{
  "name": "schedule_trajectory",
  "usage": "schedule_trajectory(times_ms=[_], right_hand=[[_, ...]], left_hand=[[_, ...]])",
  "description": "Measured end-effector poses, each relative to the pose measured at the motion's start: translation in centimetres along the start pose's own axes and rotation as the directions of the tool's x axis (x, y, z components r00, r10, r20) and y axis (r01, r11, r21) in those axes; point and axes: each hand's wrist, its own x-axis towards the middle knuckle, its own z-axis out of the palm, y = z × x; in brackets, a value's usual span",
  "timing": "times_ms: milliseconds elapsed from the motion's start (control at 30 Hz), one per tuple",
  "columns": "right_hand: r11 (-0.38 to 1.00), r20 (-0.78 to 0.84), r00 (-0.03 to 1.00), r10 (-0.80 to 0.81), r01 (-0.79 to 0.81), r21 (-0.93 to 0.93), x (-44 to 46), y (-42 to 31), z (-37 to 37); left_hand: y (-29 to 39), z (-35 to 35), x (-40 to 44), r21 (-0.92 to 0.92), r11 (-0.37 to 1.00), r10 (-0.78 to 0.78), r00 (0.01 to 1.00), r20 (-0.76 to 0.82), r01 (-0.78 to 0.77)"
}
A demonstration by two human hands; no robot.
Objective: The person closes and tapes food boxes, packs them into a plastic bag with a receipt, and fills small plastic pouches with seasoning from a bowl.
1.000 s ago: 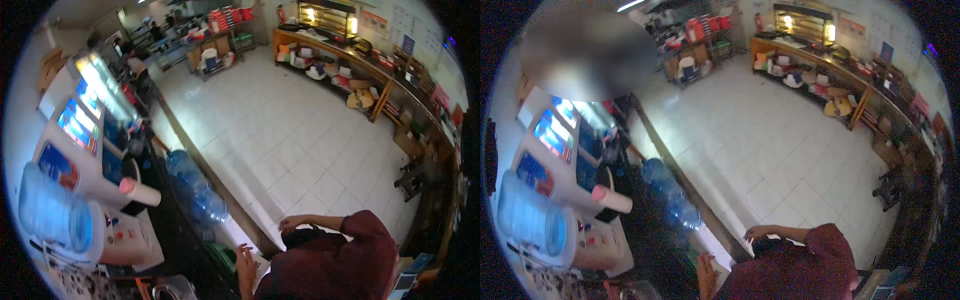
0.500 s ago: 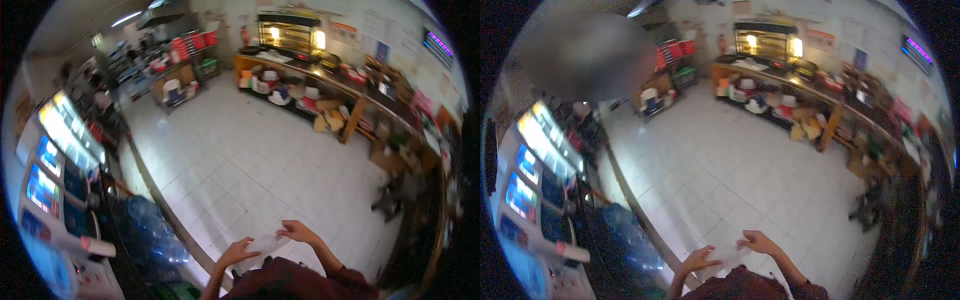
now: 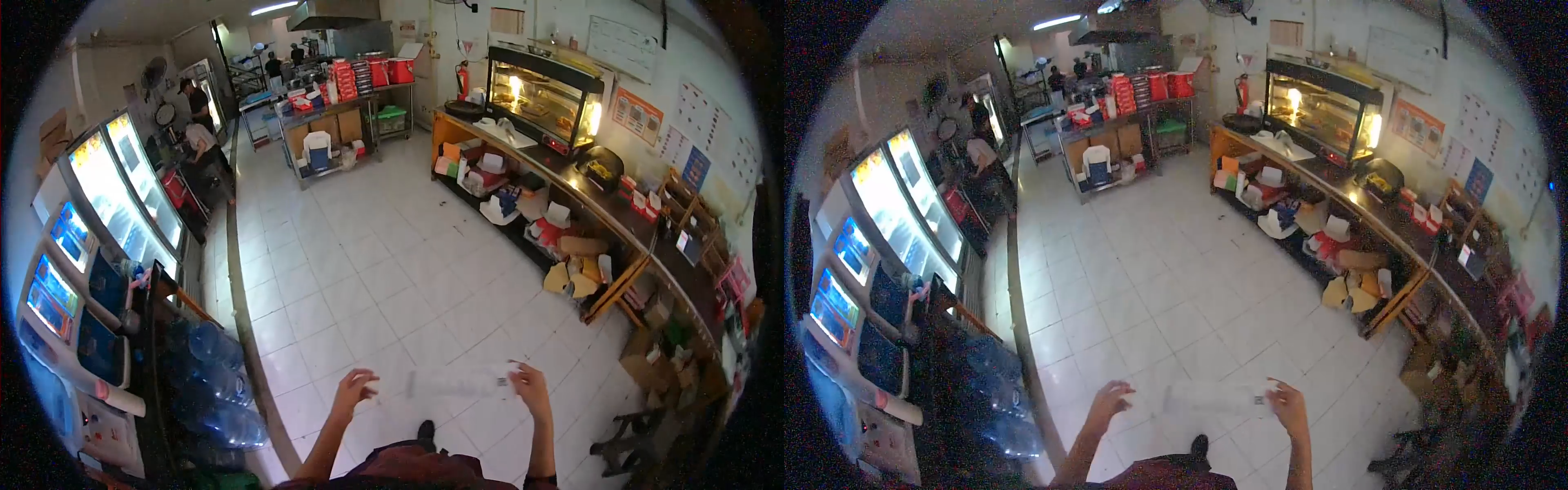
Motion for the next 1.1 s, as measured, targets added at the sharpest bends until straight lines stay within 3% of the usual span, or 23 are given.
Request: schedule_trajectory(times_ms=[33,100,133,167,233,333,367,500,533,567,600,633,667,700,733,767,800,833,867,900,967,1033,1100], right_hand=[[1.0,-0.099,0.995,0.003,0.0,0.022,1.9,1.8,-2.6],[0.982,-0.303,0.952,0.043,-0.096,-0.162,4.7,3.5,-9.0],[0.982,-0.398,0.917,-0.033,-0.045,-0.184,6.5,9.1,-13.5],[0.991,-0.475,0.88,0.021,-0.08,-0.105,7.9,14.5,-18.6],[0.999,-0.628,0.778,0.027,-0.043,-0.01,9.4,10.6,-21.5],[0.989,-0.867,0.489,-0.091,-0.058,-0.137,16.5,8.1,-22.3],[0.988,-0.861,0.488,-0.147,0.041,-0.146,19.7,9.0,-23.4],[0.992,-0.584,0.81,-0.05,0.108,0.065,34.1,5.1,-19.0],[0.939,-0.592,0.806,0.022,0.187,0.289,38.6,4.6,-15.8],[0.931,-0.4,0.916,-0.017,0.161,0.329,43.2,3.1,-13.3],[0.992,-0.244,0.966,-0.082,0.102,0.071,47.6,0.2,-10.3],[0.97,0.041,0.993,-0.108,0.097,0.223,51.5,-1.3,-7.4],[0.939,0.323,0.938,-0.126,0.008,0.344,55.4,-2.8,-4.4],[0.943,0.464,0.857,-0.223,0.068,0.326,58.5,-4.2,-1.4],[0.93,0.544,0.766,-0.343,0.196,0.31,61.4,-5.5,2.2],[0.894,0.593,0.67,-0.446,0.307,0.326,64.4,-6.6,4.8],[0.88,0.659,0.585,-0.473,0.285,0.379,67.8,-7.9,6.5],[0.918,0.808,0.476,-0.348,-0.004,0.397,70.8,-10.7,6.9],[0.894,0.919,0.304,-0.249,-0.293,0.339,74.3,-12.2,7.4],[0.893,0.921,0.3,-0.247,-0.298,0.337,78.3,-12.6,7.9],[0.955,0.945,0.146,-0.292,-0.014,0.298,83.9,-13.2,9.4],[0.862,0.854,0.163,-0.495,0.218,0.458,90.1,-10.0,12.3],[0.964,0.964,0.179,-0.198,-0.145,0.225,94.4,-14.0,10.1]], left_hand=[[-0.7,2.3,3.4,0.105,0.993,0.051,0.999,0.015,-0.053],[-1.3,8.0,10.4,-0.014,1.0,0.008,0.982,0.189,-0.005],[-0.7,11.5,13.0,0.004,1.0,0.011,0.951,0.31,-0.013],[0.0,15.2,15.6,0.027,0.999,0.009,0.904,0.427,-0.023],[1.9,22.0,20.1,-0.032,0.978,-0.137,0.749,0.648,0.206],[4.9,29.5,26.0,0.133,0.982,-0.185,0.532,0.827,0.134],[4.6,31.1,28.7,0.184,0.973,-0.229,0.468,0.854,0.139],[0.8,33.8,39.8,0.281,0.933,-0.344,0.322,0.882,0.226],[2.2,34.4,42.3,0.355,0.912,-0.398,0.229,0.889,0.208],[3.8,34.6,44.8,0.369,0.914,-0.405,0.309,0.861,0.168],[6.1,34.7,47.3,0.378,0.917,-0.397,0.387,0.832,0.127],[9.2,34.7,48.6,0.17,0.947,-0.28,0.44,0.853,0.273],[11.9,34.4,50.4,-0.059,0.909,-0.183,0.524,0.832,0.412],[13.0,33.4,53.0,0.612,0.782,-0.419,0.622,0.661,-0.123],[13.1,31.3,56.3,0.321,0.946,-0.255,0.72,0.646,0.047],[13.2,29.0,59.6,-0.109,0.979,-0.074,0.793,0.605,0.175],[13.3,26.8,62.7,-0.465,0.863,0.103,0.833,0.543,0.197],[15.1,25.8,66.1,-0.162,0.971,0.232,0.852,0.47,-0.175],[16.9,24.9,69.5,0.222,0.86,0.356,0.851,0.386,-0.46],[18.1,23.8,73.8,0.168,0.872,0.406,0.872,0.275,-0.459],[20.0,20.8,79.9,0.065,0.881,0.471,0.882,-0.004,-0.469],[22.2,16.6,82.9,0.02,0.867,0.471,0.807,-0.357,-0.498],[27.8,18.8,87.7,-0.077,0.799,0.522,0.751,-0.404,-0.596]])
